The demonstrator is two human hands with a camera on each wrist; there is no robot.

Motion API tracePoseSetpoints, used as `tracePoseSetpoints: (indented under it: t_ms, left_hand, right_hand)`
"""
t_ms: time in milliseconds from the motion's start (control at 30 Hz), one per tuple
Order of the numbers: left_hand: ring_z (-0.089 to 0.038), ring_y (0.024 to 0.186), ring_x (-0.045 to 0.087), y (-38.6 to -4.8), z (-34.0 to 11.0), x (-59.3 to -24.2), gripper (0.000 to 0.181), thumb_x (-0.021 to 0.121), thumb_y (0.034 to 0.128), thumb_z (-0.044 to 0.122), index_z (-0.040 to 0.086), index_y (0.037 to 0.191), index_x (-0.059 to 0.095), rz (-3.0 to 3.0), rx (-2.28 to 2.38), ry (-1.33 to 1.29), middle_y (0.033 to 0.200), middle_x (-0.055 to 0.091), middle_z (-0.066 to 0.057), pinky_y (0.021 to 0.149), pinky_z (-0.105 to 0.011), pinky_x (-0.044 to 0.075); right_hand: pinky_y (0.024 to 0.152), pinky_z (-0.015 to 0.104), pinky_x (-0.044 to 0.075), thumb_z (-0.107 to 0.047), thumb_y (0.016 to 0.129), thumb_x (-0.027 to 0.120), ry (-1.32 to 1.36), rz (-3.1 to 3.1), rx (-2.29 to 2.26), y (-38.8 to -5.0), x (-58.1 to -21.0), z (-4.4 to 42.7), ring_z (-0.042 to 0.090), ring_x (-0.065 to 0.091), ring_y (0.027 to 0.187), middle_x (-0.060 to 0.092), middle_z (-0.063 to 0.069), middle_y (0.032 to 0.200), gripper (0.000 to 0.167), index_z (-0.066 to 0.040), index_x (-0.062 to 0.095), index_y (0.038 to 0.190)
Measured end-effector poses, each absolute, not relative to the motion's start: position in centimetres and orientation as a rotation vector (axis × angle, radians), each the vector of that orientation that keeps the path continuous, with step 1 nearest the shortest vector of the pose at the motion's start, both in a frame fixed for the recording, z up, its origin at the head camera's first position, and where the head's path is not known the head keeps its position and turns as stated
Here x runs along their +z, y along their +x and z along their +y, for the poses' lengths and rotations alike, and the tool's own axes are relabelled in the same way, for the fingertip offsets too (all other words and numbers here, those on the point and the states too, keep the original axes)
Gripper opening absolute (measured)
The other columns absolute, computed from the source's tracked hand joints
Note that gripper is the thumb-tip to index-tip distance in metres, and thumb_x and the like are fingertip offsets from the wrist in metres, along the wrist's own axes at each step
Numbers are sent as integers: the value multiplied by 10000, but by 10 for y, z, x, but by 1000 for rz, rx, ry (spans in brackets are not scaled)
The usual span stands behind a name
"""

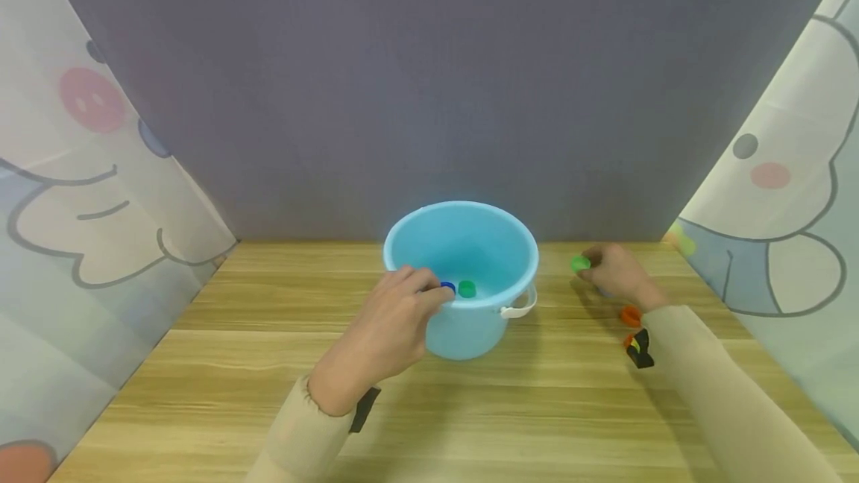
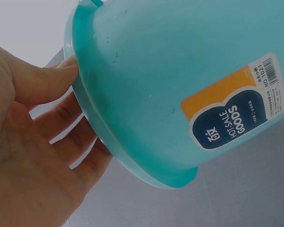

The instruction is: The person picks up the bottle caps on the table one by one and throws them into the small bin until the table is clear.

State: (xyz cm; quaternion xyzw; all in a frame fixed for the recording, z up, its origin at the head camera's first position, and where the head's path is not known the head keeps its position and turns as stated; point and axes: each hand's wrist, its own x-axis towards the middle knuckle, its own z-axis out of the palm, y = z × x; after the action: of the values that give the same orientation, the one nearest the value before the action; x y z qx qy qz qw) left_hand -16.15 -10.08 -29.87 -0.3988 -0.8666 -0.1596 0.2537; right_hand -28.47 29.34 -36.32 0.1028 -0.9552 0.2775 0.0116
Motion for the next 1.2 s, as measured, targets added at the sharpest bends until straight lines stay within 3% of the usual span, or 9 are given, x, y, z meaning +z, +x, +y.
tracePoseSetpoints:
  t_ms: [567, 933, 1200]
  left_hand:
    - [-223, 881, 570, -162, -100, -299, 390, 682, 769, -167, 99, 1043, 761, -2357, -440, -1085, 959, 660, -18, 773, -383, 500]
    - [-221, 872, 567, -162, -100, -300, 397, 685, 758, -174, 95, 1039, 762, -2344, -437, -1087, 946, 655, -15, 769, -379, 498]
    - [-225, 872, 568, -163, -100, -300, 395, 668, 773, -180, 95, 1040, 762, -2346, -439, -1088, 951, 658, -20, 772, -380, 497]
  right_hand:
    - [843, 535, 557, -276, 972, 685, 241, -2882, 996, -273, -367, 281, 453, 640, 1075, 645, 312, 1215, 523, 109, 585, 1312]
    - [900, 547, 529, -298, 981, 680, 181, -2803, 1166, -264, -367, 274, 454, 618, 1127, 635, 303, 1255, 538, 95, 580, 1334]
    - [915, 416, 470, -309, 975, 695, 97, -2686, 1402, -259, -369, 268, 377, 587, 1165, 625, 268, 1287, 558, 70, 567, 1364]
